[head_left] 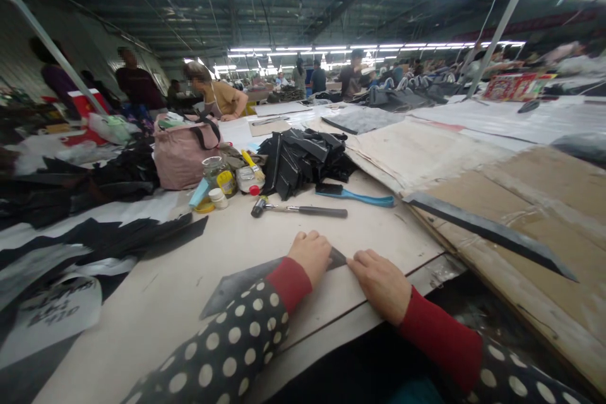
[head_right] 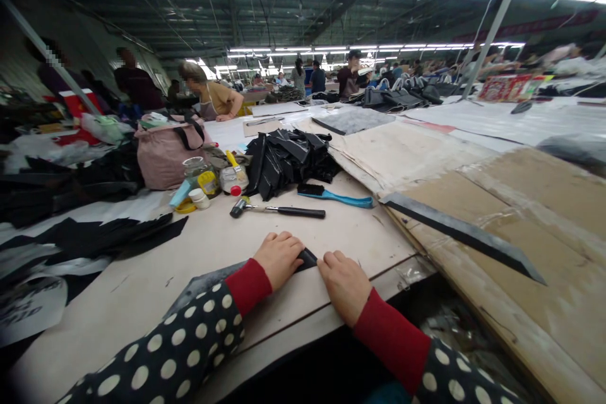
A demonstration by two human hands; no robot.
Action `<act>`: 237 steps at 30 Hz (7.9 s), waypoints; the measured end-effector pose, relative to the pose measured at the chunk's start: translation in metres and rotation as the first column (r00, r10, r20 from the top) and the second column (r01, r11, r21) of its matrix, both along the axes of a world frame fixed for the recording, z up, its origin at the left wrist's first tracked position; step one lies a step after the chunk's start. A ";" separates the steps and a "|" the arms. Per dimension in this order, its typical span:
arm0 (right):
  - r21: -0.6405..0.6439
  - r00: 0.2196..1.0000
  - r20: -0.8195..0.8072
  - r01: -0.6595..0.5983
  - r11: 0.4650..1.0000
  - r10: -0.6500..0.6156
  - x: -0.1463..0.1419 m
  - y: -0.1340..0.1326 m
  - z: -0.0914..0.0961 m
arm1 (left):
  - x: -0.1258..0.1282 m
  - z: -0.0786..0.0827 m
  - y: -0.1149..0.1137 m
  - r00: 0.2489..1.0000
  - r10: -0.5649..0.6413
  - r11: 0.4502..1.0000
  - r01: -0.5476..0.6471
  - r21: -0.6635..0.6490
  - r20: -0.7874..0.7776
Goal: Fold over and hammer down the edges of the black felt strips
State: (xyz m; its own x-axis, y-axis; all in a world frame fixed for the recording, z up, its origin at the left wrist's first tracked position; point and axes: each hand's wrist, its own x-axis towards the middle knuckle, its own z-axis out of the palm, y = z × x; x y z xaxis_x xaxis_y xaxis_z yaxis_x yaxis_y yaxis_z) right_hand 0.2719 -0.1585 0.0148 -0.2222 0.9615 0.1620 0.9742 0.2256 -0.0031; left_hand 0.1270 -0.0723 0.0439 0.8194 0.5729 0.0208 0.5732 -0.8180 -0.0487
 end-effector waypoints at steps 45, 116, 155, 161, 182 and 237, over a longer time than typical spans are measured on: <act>-0.102 0.866 -0.403 -0.365 0.925 0.297 0.006 0.083 0.008 | -0.024 -0.038 0.016 0.863 0.306 0.944 -0.219 -0.248 0.403; -0.088 0.962 -0.196 -0.212 0.973 0.192 -0.019 0.064 0.008 | -0.038 -0.035 0.017 0.936 0.096 0.992 -0.061 -0.111 0.339; -0.092 0.976 -0.145 -0.179 0.980 0.164 -0.065 0.062 0.010 | -0.111 -0.034 0.024 0.807 0.346 0.893 -0.127 -0.433 0.478; -0.149 0.910 -0.313 -0.331 0.932 0.273 -0.073 0.074 0.008 | -0.107 -0.037 0.020 0.785 0.348 0.903 -0.134 -0.408 0.512; -0.211 0.921 -0.152 -0.384 0.899 0.358 -0.073 0.064 0.022 | -0.153 -0.027 0.021 0.752 0.529 0.706 -0.133 -0.696 0.394; 0.042 0.756 -0.303 -0.598 0.800 0.581 -0.093 0.110 -0.007 | -0.156 -0.037 0.041 0.931 -0.122 0.989 0.144 -0.037 0.343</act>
